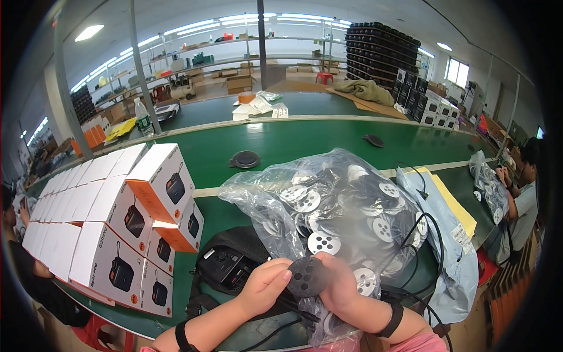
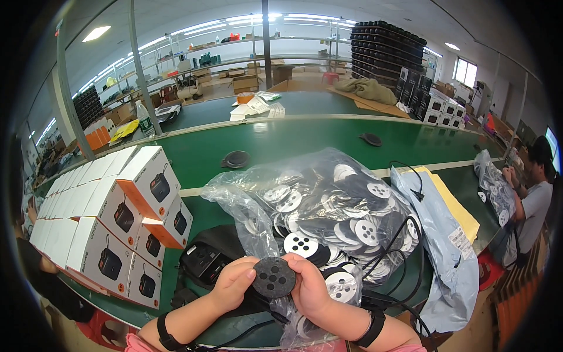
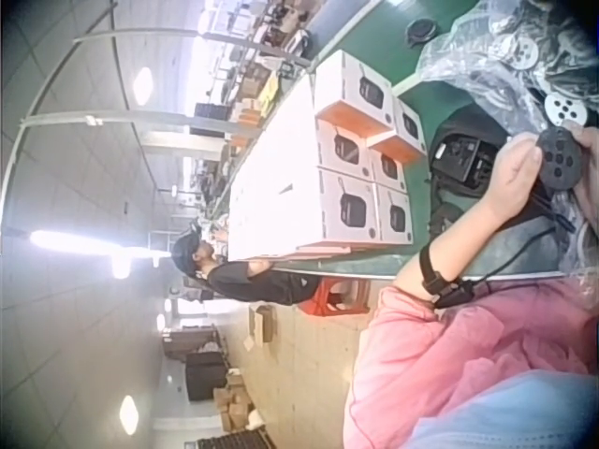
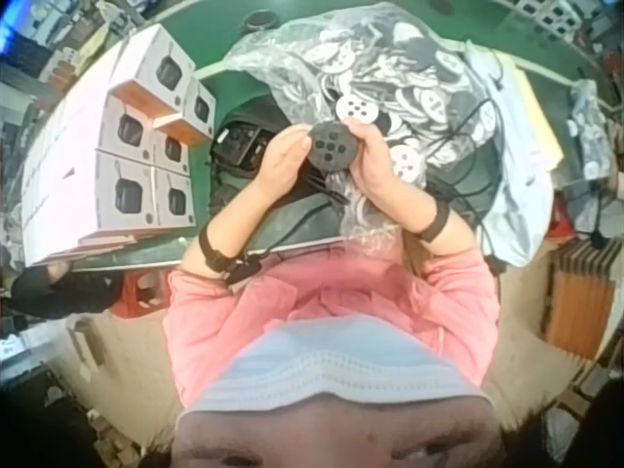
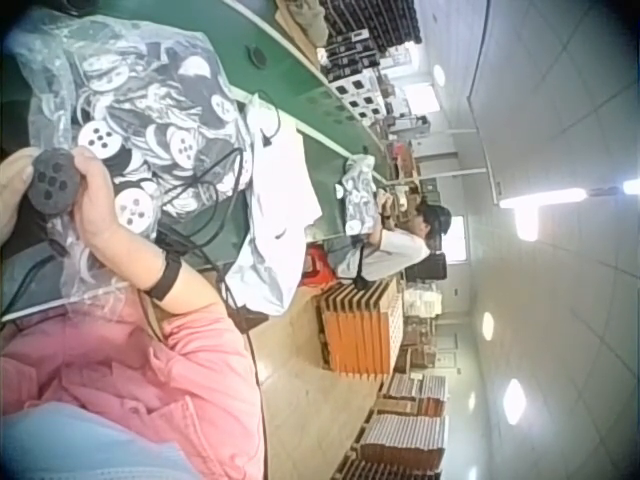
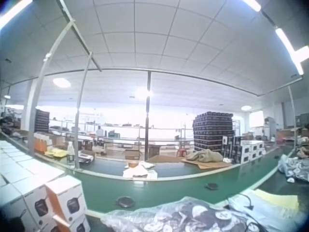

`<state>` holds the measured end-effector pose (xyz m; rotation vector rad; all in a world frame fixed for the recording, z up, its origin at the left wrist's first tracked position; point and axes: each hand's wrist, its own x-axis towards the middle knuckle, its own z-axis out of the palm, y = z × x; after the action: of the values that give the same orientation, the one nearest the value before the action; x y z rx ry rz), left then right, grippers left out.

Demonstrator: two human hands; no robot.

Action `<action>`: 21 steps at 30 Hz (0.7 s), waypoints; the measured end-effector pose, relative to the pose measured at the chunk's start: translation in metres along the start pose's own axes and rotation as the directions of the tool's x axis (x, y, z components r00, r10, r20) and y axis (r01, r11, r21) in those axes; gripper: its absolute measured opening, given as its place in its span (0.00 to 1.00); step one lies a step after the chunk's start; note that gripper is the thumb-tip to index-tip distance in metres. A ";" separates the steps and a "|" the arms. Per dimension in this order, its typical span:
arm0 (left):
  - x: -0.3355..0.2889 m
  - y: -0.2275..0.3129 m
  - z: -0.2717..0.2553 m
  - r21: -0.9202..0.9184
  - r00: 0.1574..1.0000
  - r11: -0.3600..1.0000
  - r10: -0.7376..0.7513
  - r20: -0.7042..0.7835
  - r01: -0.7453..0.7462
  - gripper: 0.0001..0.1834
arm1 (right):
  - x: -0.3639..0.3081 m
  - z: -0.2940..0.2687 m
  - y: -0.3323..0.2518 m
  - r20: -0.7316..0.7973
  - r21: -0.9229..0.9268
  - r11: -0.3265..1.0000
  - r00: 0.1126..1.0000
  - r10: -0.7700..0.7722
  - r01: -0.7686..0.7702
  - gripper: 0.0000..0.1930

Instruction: Assemble small speaker or camera components by attaching back plates and inspecting parts.

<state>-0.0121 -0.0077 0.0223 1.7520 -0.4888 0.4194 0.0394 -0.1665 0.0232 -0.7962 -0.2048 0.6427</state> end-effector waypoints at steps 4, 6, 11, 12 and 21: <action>0.000 0.001 0.000 0.018 1.000 1.000 0.005 -0.009 -0.005 0.13 | 0.000 -0.001 0.000 0.003 0.010 1.000 1.000 -0.002 0.002 0.13; 0.000 0.001 0.000 0.011 1.000 1.000 0.004 -0.007 -0.004 0.13 | 0.000 -0.001 0.000 -0.005 0.005 1.000 1.000 0.002 -0.002 0.13; 0.000 0.002 0.000 0.013 1.000 1.000 -0.003 -0.006 0.003 0.13 | 0.000 0.000 0.000 -0.002 0.013 1.000 1.000 -0.002 0.002 0.12; 0.000 0.002 0.000 0.015 1.000 1.000 -0.005 -0.009 0.005 0.13 | 0.000 0.001 0.000 -0.015 0.001 1.000 1.000 0.005 -0.005 0.12; -0.001 0.000 0.000 0.023 1.000 1.000 -0.006 -0.011 0.006 0.13 | 0.001 0.000 0.000 -0.007 -0.024 1.000 1.000 -0.014 0.014 0.14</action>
<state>-0.0129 -0.0076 0.0221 1.7724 -0.4722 0.4314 0.0399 -0.1659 0.0234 -0.8192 -0.2121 0.6252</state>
